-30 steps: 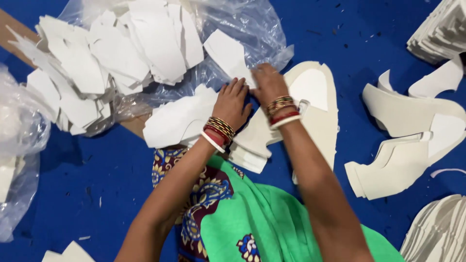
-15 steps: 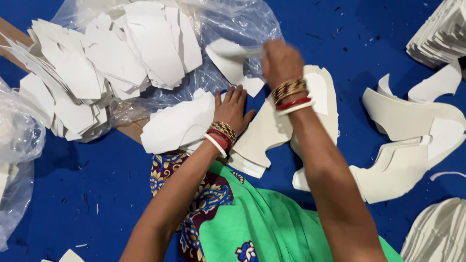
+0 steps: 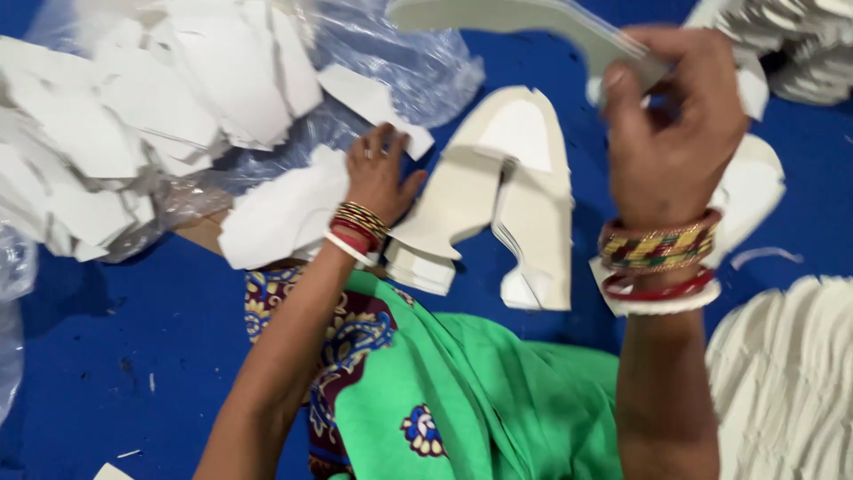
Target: The person sorts and arranges white shoe upper components on the floor for organization.
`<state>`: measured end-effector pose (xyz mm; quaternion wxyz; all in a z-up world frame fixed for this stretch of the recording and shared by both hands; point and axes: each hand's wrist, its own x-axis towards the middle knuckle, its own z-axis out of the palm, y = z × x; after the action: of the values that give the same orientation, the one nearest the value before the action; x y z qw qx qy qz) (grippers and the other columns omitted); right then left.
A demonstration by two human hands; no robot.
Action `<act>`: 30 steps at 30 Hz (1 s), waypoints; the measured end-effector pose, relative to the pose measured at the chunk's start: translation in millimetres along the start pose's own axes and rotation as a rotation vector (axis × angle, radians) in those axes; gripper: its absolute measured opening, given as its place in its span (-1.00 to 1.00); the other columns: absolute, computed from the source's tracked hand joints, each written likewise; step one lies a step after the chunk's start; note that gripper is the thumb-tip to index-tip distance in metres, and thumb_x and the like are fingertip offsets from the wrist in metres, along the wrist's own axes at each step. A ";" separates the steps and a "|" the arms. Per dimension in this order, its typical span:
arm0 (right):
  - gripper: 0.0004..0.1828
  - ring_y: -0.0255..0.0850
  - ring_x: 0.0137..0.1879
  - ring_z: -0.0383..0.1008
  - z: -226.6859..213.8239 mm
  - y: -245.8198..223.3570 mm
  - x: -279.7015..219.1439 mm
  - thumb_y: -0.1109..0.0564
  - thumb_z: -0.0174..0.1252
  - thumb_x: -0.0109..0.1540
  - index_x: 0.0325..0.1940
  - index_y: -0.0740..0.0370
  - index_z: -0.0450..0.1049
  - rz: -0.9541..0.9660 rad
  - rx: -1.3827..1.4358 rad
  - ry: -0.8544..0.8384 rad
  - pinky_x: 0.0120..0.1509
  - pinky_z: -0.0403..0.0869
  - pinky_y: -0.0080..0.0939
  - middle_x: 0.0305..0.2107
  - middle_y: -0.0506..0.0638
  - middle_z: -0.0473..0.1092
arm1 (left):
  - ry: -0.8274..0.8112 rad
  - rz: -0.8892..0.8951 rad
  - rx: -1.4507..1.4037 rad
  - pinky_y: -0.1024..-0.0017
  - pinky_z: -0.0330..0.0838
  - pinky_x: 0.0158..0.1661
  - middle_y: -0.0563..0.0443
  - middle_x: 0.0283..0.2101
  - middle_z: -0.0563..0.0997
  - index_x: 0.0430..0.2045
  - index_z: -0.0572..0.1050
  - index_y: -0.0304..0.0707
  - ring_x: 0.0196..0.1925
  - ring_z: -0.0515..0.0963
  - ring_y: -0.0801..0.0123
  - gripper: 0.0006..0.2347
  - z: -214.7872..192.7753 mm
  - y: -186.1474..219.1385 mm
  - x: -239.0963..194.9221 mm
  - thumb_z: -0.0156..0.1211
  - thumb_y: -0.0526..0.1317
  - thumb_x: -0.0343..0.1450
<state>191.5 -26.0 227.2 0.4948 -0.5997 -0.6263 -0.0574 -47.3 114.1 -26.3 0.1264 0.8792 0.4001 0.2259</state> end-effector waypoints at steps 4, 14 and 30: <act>-0.87 -0.37 -0.10 0.55 -21.6 -16.3 -59.0 0.29 0.23 0.45 0.07 0.28 0.45 0.360 0.232 0.093 -0.12 0.61 -0.40 -0.06 -0.07 0.42 | -0.040 -0.063 0.001 -0.19 0.14 0.13 -0.25 0.34 0.16 0.15 0.48 -0.25 0.28 0.14 -0.24 -0.40 -33.5 17.8 -0.6 0.44 -0.03 0.22; -0.77 -0.27 -0.12 0.59 -26.5 -13.6 -150.1 0.26 0.23 0.36 0.08 0.36 0.43 0.761 0.534 0.312 -0.13 0.66 -0.24 -0.14 0.06 0.52 | -0.401 0.033 -0.210 -0.32 0.07 0.22 -0.24 0.39 0.08 0.40 0.20 -0.07 0.36 0.06 -0.35 0.03 -94.4 104.6 4.3 0.65 0.06 -0.03; -0.55 -0.05 0.08 0.49 -28.8 21.0 -180.6 0.07 0.29 0.24 0.12 0.35 0.41 0.533 0.071 -0.278 0.11 0.47 -0.16 -0.06 0.16 0.50 | -0.637 0.138 -0.948 0.38 0.60 -0.22 -0.13 -0.25 0.71 -0.06 0.50 -0.37 -0.25 0.73 0.28 -0.67 -86.2 174.2 9.1 0.33 -0.12 0.40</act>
<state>186.7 -164.8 106.3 0.4226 -0.7274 -0.5102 0.1789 27.5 11.8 121.3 0.6060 0.7751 0.1390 0.1123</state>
